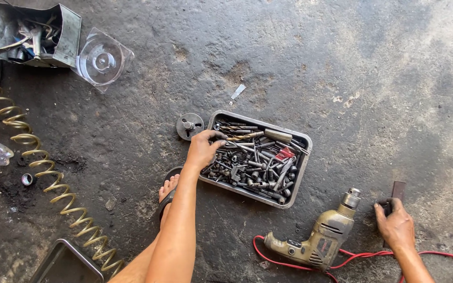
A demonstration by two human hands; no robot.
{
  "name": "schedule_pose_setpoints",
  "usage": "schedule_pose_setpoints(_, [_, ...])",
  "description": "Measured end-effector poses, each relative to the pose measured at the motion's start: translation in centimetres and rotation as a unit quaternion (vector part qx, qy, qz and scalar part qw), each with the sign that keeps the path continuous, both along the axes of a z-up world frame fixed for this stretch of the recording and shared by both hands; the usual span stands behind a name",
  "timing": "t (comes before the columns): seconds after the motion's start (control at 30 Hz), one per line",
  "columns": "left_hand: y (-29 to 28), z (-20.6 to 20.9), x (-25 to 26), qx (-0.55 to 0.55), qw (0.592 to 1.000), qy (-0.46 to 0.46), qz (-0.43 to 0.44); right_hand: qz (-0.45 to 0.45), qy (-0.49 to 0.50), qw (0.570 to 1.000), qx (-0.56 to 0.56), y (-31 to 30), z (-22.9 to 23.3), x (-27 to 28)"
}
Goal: The person selects a drill bit from a metal tray and inserts it into a power drill. They then retrieve a rectangular metal sheet from a wall rack and place it on the floor. The person uses the power drill to create holes in the metal sheet while holding it steady with their foot.
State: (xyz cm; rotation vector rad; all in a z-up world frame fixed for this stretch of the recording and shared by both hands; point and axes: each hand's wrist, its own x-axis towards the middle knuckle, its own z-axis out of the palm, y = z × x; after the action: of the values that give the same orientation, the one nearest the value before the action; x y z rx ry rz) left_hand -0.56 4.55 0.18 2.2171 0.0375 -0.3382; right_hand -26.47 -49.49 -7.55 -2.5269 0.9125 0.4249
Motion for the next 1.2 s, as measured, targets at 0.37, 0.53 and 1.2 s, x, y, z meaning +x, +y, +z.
schedule_pose_setpoints(0.37, [-3.3, -1.0, -0.1, -0.305, 0.946, 0.094, 0.058, 0.038, 0.025, 0.998, -0.042, -0.9, -1.6, 0.0])
schedule_pose_setpoints(0.53, [-5.5, -1.8, -1.5, -0.259, 0.952, 0.159, 0.051, 0.043, 0.037, 0.997, -0.054, -0.7, -1.5, 0.0])
schedule_pose_setpoints(1.2, [-5.2, -4.0, -4.4, -0.415, 0.894, 0.097, 0.141, 0.058, 0.028, 0.997, -0.042, -0.9, -1.9, 0.1])
